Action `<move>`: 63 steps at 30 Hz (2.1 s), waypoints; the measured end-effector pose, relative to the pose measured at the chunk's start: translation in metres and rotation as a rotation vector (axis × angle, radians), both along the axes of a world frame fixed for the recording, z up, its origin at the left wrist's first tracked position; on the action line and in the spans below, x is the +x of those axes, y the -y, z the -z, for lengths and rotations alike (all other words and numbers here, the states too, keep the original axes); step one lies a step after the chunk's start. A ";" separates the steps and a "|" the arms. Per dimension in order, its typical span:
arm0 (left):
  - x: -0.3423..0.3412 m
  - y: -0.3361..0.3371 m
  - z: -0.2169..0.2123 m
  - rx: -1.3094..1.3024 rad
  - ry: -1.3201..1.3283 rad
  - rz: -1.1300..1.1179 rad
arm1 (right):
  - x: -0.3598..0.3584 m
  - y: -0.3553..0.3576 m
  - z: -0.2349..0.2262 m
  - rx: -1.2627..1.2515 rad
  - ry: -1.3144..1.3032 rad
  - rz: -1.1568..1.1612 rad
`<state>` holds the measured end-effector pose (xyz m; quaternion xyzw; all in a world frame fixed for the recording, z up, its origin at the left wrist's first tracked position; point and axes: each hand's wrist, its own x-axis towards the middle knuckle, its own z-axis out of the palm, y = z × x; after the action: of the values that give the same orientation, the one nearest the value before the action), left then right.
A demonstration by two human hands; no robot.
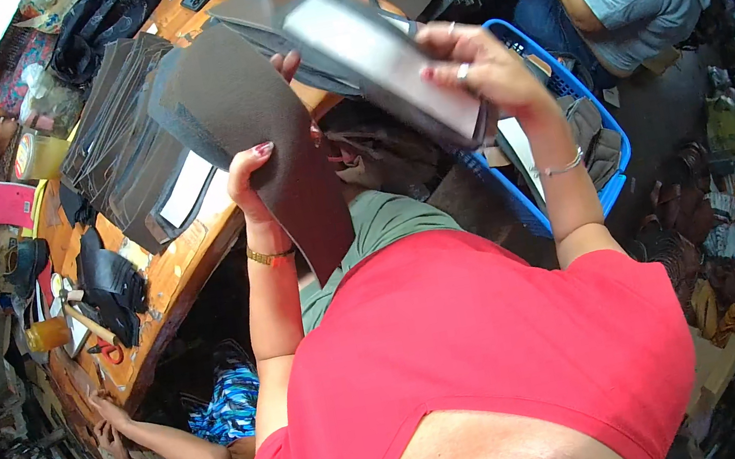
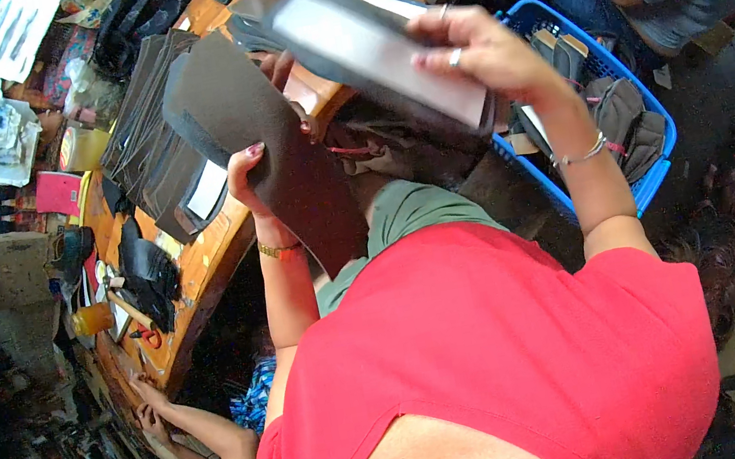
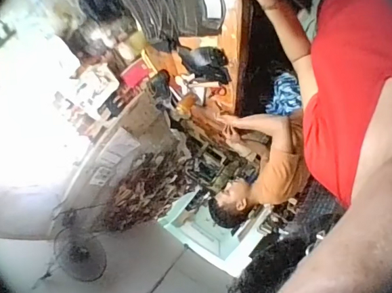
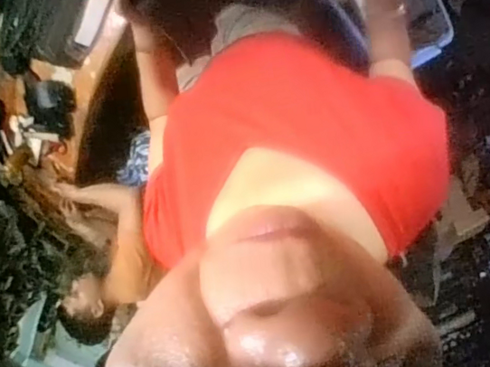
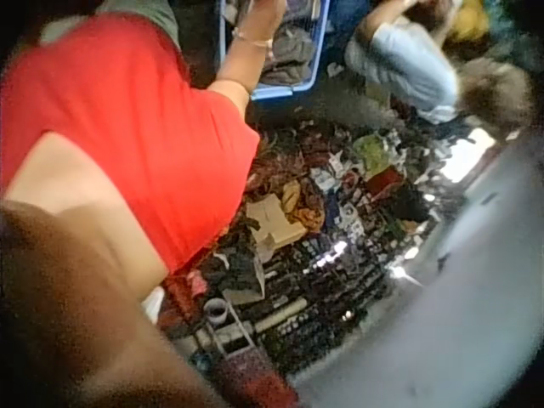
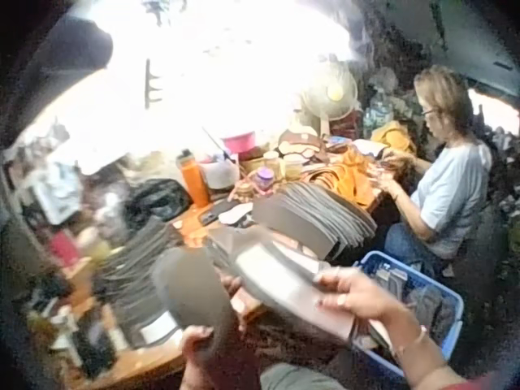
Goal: The person repeatedly picks up dark rectangular material pieces from a blue basket, aligns them, and stacks them on a wooden table. After stacking, the person uses a pink elastic band to tie the stack together.
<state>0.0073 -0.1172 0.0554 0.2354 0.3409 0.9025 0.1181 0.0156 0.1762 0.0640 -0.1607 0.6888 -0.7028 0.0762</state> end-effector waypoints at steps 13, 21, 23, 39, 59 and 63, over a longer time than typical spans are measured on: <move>-0.038 -0.014 -0.001 0.025 0.138 0.092 | -0.156 -0.019 0.010 -0.194 0.116 0.077; -0.053 -0.009 0.018 -0.147 0.258 0.087 | -0.166 -0.008 0.040 -0.018 0.325 0.024; -0.054 -0.009 0.021 -0.098 0.244 0.120 | -0.160 -0.003 0.040 0.105 0.325 0.067; -0.055 -0.001 0.033 -0.050 0.223 0.174 | -0.176 0.011 0.037 0.254 0.257 0.093; -0.057 0.003 0.037 0.028 0.304 0.153 | -0.211 0.027 -0.018 -0.050 -0.022 -0.022; -0.059 0.006 0.032 0.028 0.315 0.184 | -0.192 0.012 -0.050 -0.206 0.047 -0.024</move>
<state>-0.0516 -0.1234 0.0232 0.1227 0.2828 0.9182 0.2487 -0.1763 0.1645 0.1143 -0.1596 0.6088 -0.7725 0.0838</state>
